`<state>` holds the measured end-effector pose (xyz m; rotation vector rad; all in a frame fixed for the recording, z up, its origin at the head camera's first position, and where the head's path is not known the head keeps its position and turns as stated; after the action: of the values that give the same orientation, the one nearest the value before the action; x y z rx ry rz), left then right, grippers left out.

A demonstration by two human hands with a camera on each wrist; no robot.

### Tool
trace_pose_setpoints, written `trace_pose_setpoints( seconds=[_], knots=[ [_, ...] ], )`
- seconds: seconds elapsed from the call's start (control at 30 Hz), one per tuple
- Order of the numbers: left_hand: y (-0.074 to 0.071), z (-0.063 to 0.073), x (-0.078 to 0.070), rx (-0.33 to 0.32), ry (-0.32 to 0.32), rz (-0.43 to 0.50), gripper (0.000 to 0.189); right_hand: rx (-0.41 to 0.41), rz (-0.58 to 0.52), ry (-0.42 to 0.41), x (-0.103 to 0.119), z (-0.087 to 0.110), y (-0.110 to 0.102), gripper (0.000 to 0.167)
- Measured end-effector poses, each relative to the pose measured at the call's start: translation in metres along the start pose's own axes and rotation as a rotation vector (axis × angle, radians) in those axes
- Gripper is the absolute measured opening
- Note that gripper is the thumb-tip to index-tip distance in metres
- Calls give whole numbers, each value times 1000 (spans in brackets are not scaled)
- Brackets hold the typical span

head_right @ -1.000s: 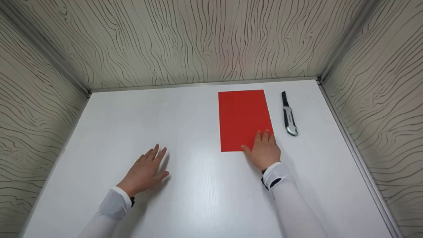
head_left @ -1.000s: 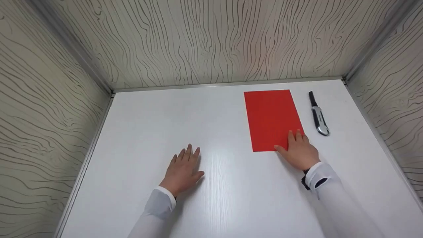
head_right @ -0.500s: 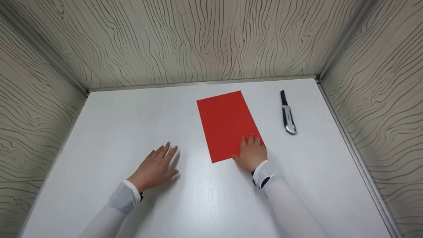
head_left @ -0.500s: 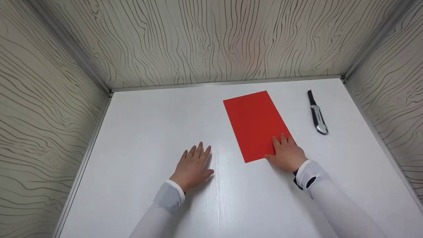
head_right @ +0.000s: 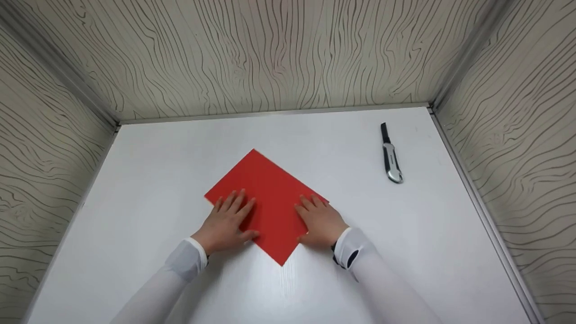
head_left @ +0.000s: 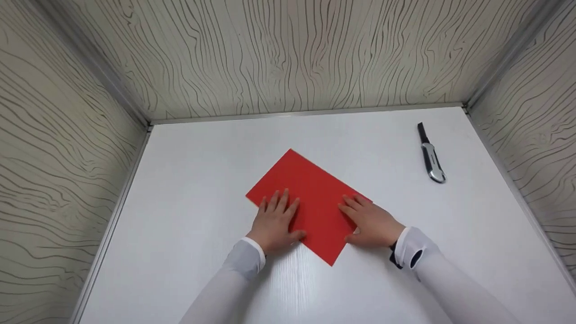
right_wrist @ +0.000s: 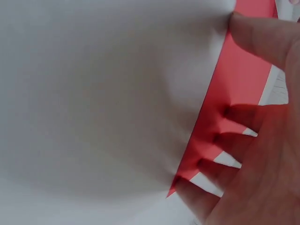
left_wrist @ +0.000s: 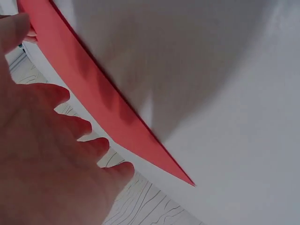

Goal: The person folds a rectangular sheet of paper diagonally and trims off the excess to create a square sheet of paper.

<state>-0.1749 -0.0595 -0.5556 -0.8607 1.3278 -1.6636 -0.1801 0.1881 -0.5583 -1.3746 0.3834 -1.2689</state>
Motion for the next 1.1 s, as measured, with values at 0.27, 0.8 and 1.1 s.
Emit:
trace_pose_setpoints(
  seconds=[0.27, 0.8, 1.1],
  knots=[
    [17, 8, -10, 70, -45, 45, 106, 20, -28, -48, 12, 1, 10, 88],
    [17, 13, -26, 42, -126, -61, 107, 8, 27, -121, 24, 18, 24, 88],
    [21, 19, -28, 28, -68, -76, 100, 19, 31, -129, 28, 21, 32, 95]
  ],
)
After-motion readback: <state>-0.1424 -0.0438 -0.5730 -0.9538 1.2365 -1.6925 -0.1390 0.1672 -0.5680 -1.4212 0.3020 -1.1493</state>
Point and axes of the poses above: each hand's wrist, its own z-axis away from the middle knuckle, its own y-axis out of the palm, x = y × z, the point moved 5 cm from there along -z, towards the middle knuckle, and after that the axes turned 10 degrees about -z, right-handed, at the moved point
